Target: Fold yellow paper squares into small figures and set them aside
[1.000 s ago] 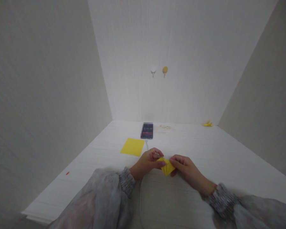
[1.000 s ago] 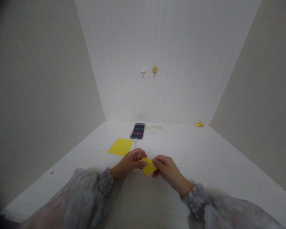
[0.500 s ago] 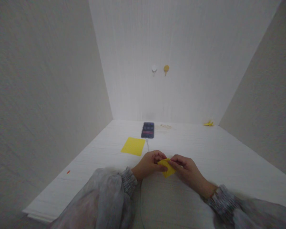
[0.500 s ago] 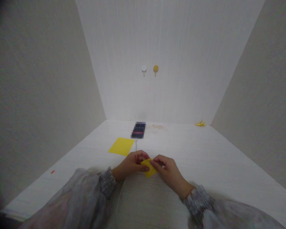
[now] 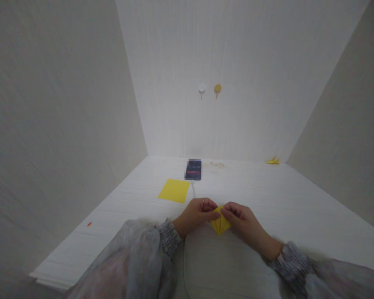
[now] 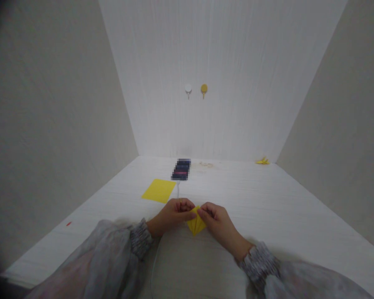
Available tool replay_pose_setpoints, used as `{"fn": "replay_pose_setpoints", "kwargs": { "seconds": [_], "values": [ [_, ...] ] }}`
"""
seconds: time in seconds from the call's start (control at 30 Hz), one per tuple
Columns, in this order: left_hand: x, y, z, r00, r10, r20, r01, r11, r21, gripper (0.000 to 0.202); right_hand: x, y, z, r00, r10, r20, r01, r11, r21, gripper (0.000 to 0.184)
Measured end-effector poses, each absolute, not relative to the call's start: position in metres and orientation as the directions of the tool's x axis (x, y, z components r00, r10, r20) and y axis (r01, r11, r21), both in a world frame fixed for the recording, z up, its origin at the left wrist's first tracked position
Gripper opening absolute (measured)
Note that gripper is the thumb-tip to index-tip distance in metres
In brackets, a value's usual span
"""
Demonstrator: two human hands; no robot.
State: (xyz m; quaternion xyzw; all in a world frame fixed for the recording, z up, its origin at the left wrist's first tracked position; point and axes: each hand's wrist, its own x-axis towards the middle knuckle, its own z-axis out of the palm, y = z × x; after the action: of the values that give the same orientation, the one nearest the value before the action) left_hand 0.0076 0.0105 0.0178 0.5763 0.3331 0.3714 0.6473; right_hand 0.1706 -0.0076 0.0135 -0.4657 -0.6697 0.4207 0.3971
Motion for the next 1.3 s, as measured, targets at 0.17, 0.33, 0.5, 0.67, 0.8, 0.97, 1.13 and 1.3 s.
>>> {"fn": "replay_pose_setpoints", "kwargs": {
  "seconds": [0.17, 0.33, 0.5, 0.67, 0.8, 0.97, 1.13, 1.3],
  "values": [
    [0.009, 0.011, 0.022, 0.436, 0.898, -0.064, -0.072, 0.105, 0.992, 0.026, 0.172, -0.011, 0.019, -0.243, 0.934, 0.262, 0.384, 0.341, -0.858, 0.021],
    [0.008, 0.013, 0.021, 0.397, 0.916, -0.059, -0.169, 0.136, 0.976, 0.026, 0.175, -0.015, 0.028, -0.381, 0.813, 0.441, 0.395, 0.574, -0.717, 0.020],
    [0.008, 0.012, 0.024, 0.392, 0.916, -0.082, -0.157, 0.155, 0.975, 0.030, 0.179, -0.009, 0.022, -0.431, 0.818, 0.381, 0.419, 0.555, -0.718, 0.010],
    [0.009, 0.012, 0.024, 0.383, 0.918, -0.104, -0.137, 0.167, 0.976, 0.030, 0.182, -0.008, 0.022, -0.494, 0.782, 0.380, 0.337, 0.575, -0.746, 0.003],
    [0.008, 0.012, 0.024, 0.384, 0.919, -0.091, -0.138, 0.155, 0.978, 0.028, 0.182, -0.010, 0.025, -0.521, 0.770, 0.369, 0.260, 0.555, -0.790, 0.006],
    [0.009, 0.011, 0.025, 0.397, 0.914, -0.089, -0.131, 0.152, 0.980, 0.029, 0.179, -0.005, 0.017, -0.430, 0.853, 0.295, 0.289, 0.440, -0.850, 0.013],
    [0.010, 0.013, 0.024, 0.359, 0.927, -0.110, -0.093, 0.153, 0.984, 0.031, 0.178, -0.005, 0.017, -0.404, 0.852, 0.333, 0.358, 0.482, -0.800, 0.006],
    [0.011, 0.014, 0.022, 0.356, 0.932, -0.065, -0.032, 0.081, 0.996, 0.032, 0.173, -0.013, 0.026, -0.397, 0.807, 0.437, 0.479, 0.588, -0.651, 0.006]
  ]
}}
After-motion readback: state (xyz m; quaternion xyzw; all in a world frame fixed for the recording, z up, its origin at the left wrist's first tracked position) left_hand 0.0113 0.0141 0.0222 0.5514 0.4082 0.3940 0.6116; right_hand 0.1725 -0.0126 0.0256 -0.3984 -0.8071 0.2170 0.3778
